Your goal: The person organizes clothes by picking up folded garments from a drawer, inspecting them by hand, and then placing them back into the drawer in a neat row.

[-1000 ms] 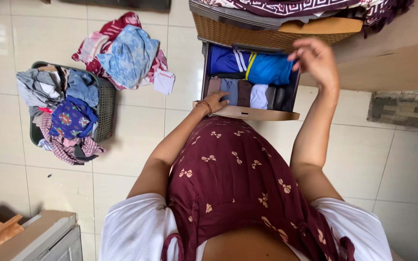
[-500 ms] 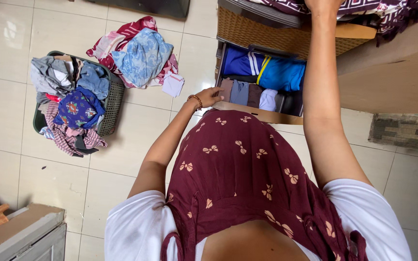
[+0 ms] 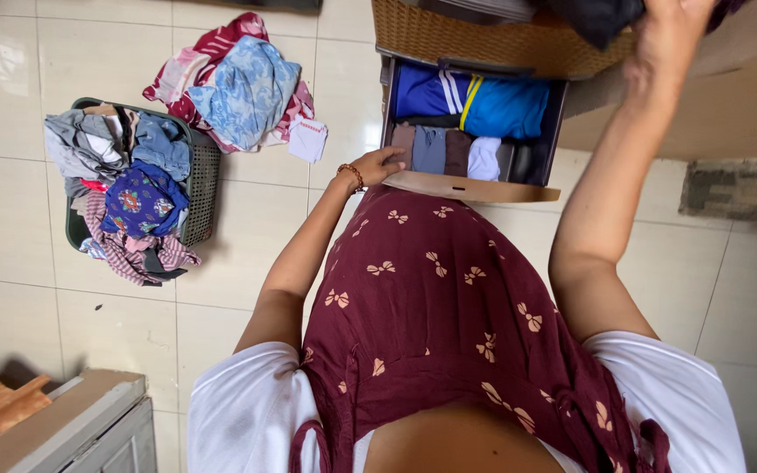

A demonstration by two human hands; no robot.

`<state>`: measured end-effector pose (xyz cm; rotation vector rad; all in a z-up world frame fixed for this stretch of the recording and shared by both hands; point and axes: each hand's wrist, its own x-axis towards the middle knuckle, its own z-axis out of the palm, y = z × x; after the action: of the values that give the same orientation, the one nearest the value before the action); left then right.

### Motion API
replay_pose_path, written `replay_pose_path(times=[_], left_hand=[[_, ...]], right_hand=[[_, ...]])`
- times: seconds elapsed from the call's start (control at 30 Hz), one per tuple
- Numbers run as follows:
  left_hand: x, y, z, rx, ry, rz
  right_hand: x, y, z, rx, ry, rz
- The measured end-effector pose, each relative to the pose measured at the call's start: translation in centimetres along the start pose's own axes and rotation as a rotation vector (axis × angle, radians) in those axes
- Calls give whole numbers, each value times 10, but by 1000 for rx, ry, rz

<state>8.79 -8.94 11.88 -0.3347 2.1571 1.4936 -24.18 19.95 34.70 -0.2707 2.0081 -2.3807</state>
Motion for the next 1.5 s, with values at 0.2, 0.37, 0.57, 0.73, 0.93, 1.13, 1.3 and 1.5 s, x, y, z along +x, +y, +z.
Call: replay_pose_path(times=[0.2, 0.37, 0.57, 0.73, 0.93, 1.13, 1.3, 1.5], left_hand=[[9, -4, 16, -121, -22, -17], [20, 1, 28, -37, -114, -80], [50, 14, 43, -40, -148, -17], [69, 28, 62, -14, -148, -35], [64, 11, 73, -57, -152, -16], [52, 3, 60, -43, -117, -100], [59, -5, 65, -106, -113, -100], [80, 4, 85, -25, -166, -33]], right_hand=[[-73, 1, -94, -257, -346, 197], [-116, 83, -137, -692, -313, 288], [-158, 152, -104, -1091, -96, 173], [-194, 195, -72, -1431, -275, -212], [-161, 251, -77, -1587, -562, 173], [-159, 262, -82, -1536, -551, 218], [-175, 285, -89, -1507, -524, 21], [-160, 302, -96, -1688, -691, 407]])
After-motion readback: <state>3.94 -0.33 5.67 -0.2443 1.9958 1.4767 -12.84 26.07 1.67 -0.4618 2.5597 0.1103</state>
